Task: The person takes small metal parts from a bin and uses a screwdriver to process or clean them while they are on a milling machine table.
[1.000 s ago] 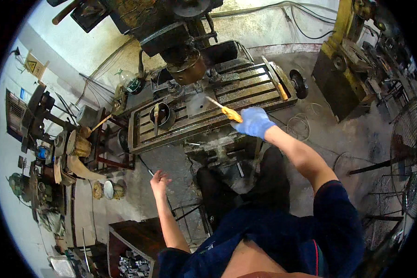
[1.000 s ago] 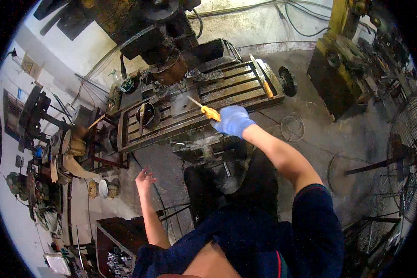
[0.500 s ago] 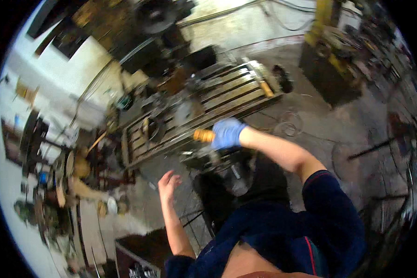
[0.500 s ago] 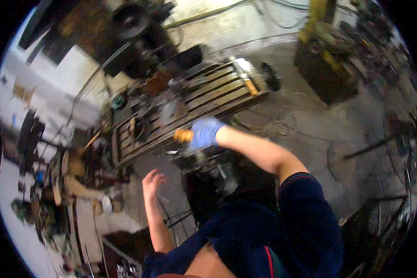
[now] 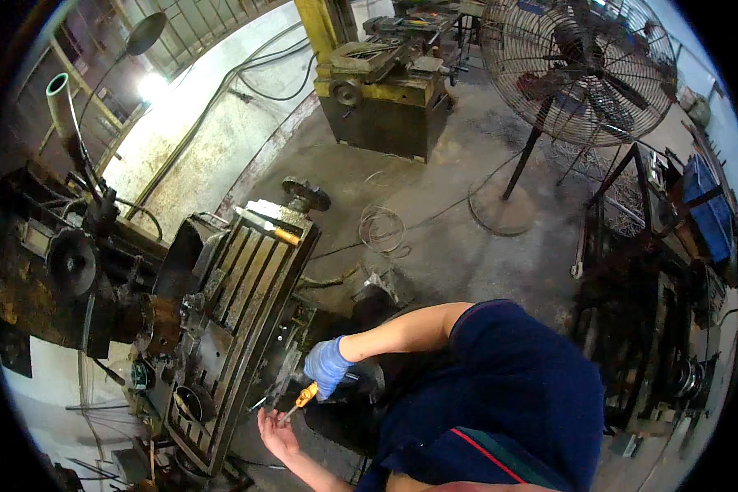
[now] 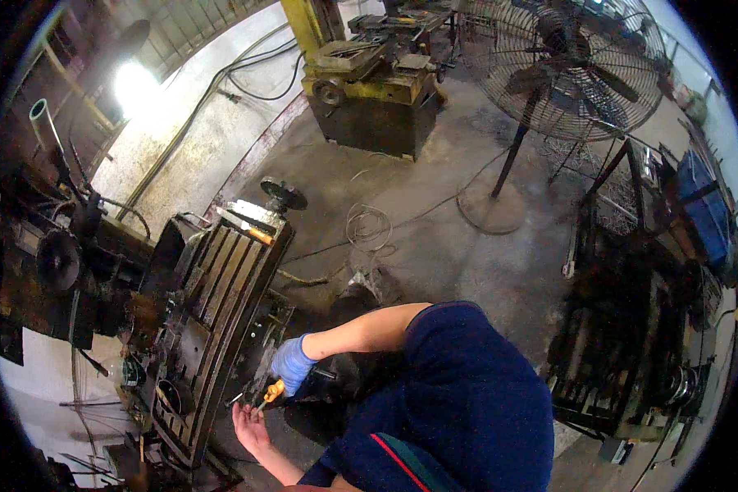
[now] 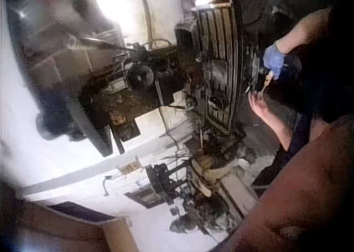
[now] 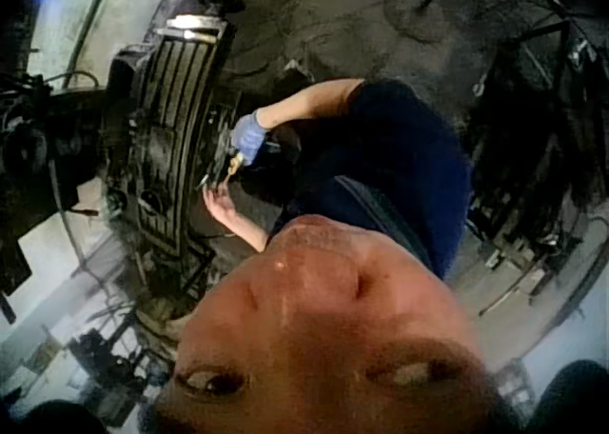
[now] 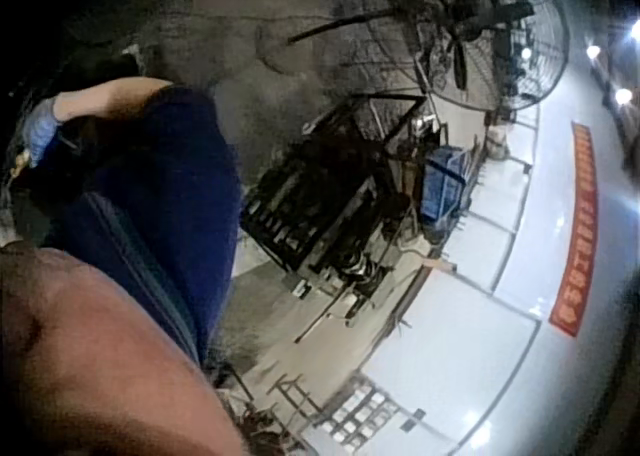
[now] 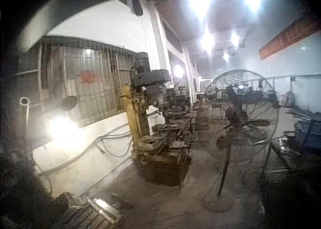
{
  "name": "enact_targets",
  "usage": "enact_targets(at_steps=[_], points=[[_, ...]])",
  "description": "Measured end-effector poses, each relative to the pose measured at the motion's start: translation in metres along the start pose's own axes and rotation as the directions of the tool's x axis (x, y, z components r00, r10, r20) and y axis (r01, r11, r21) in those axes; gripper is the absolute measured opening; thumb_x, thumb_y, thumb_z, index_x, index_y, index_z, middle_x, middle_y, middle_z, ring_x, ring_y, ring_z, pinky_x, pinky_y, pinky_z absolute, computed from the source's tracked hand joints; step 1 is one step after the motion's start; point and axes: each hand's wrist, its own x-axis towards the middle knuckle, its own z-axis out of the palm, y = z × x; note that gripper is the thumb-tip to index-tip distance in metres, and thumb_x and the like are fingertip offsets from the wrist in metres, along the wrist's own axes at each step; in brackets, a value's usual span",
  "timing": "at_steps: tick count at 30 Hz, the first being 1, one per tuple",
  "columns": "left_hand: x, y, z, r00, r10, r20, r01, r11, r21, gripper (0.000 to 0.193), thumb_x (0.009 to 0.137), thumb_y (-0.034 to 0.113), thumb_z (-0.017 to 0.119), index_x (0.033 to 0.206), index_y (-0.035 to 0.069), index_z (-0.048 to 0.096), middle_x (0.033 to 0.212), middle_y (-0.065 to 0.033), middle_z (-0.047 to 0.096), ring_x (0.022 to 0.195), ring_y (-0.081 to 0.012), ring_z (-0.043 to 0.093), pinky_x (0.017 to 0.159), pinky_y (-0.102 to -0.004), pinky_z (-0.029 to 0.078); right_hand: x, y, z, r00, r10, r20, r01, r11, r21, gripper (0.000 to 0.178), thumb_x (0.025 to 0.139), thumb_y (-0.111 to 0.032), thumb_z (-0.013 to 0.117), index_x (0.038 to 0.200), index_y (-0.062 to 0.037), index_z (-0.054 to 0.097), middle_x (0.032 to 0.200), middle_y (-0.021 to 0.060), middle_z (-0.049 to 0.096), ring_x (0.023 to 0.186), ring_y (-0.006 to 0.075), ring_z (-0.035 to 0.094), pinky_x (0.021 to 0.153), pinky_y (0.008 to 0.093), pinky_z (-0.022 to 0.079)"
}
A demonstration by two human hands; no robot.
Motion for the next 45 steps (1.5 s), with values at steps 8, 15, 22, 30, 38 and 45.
enact_targets(at_steps=[8, 15, 22, 30, 38, 45], points=[[0.012, -0.010, 0.000, 0.996, -0.065, 0.057, 0.066, 0.997, -0.029, 0.038, 0.082, 0.013, 0.054, 0.119, 0.006, 0.046, 0.089, -0.0086, 0.056, 0.077, -0.0201, 0.052, 0.072, -0.0343, 0.045, 0.003, 0.005, 0.008, 0.998, 0.060, -0.018, -0.060, 0.998, 0.005, 0.048, 0.066, -0.047, 0.062, 0.079, -0.0009, 0.066, 0.081, 0.0207, 0.063, 0.078, 0.0361, 0.060, 0.069, 0.0408, 0.047], [0.018, -0.009, 0.017, 0.997, -0.081, 0.002, 0.081, 0.997, -0.016, 0.032, 0.083, 0.017, 0.054, 0.114, 0.006, 0.051, 0.092, -0.0075, 0.053, 0.080, -0.0184, 0.050, 0.073, -0.0330, 0.043, -0.009, 0.010, 0.005, 0.985, 0.148, -0.089, -0.146, 0.989, 0.024, 0.048, 0.067, -0.048, 0.062, 0.078, -0.0016, 0.066, 0.079, 0.0198, 0.063, 0.078, 0.0353, 0.060, 0.068, 0.0410, 0.047], [-0.016, 0.029, 0.032, 0.999, 0.031, 0.012, -0.028, 0.983, -0.180, 0.022, 0.082, 0.008, 0.055, 0.104, 0.004, 0.054, 0.095, -0.0076, 0.058, 0.087, -0.0191, 0.056, 0.074, -0.0353, 0.047, 0.005, -0.010, 0.016, 0.999, 0.040, -0.001, -0.040, 0.998, -0.038, 0.052, 0.070, -0.055, 0.056, 0.069, -0.0036, 0.064, 0.066, 0.0184, 0.060, 0.062, 0.0355, 0.058, 0.057, 0.0435, 0.046], [-0.176, 0.102, 0.040, 0.921, 0.276, -0.274, -0.230, 0.955, 0.189, 0.022, 0.083, 0.009, 0.054, 0.102, -0.001, 0.056, 0.086, -0.0081, 0.061, 0.078, -0.0163, 0.060, 0.071, -0.0292, 0.050, 0.011, -0.030, 0.033, 0.966, -0.173, 0.194, 0.179, 0.984, -0.015, 0.045, 0.071, -0.051, 0.060, 0.080, -0.0070, 0.064, 0.074, 0.0171, 0.062, 0.068, 0.0337, 0.060, 0.059, 0.0419, 0.045], [-0.404, 0.201, -0.003, 0.659, 0.568, -0.494, 0.428, 0.257, 0.867, 0.032, 0.078, 0.007, 0.057, 0.109, 0.001, 0.055, 0.081, -0.0149, 0.062, 0.075, -0.0191, 0.061, 0.069, -0.0309, 0.047, 0.010, -0.039, 0.024, 0.953, -0.220, 0.206, 0.234, 0.971, -0.047, 0.034, 0.071, -0.037, 0.064, 0.080, -0.0046, 0.063, 0.071, 0.0163, 0.061, 0.065, 0.0308, 0.060, 0.056, 0.0360, 0.045], [-0.447, 0.156, -0.117, 0.513, 0.403, -0.758, 0.807, 0.074, 0.585, 0.038, 0.070, 0.021, 0.064, 0.106, 0.009, 0.061, 0.097, -0.0162, 0.063, 0.093, -0.0327, 0.059, 0.082, -0.0398, 0.047, 0.015, -0.039, 0.022, 0.949, -0.206, 0.238, 0.199, 0.979, 0.055, 0.034, 0.072, -0.034, 0.065, 0.077, -0.0004, 0.060, 0.063, 0.0181, 0.057, 0.057, 0.0291, 0.057, 0.052, 0.0352, 0.043]])
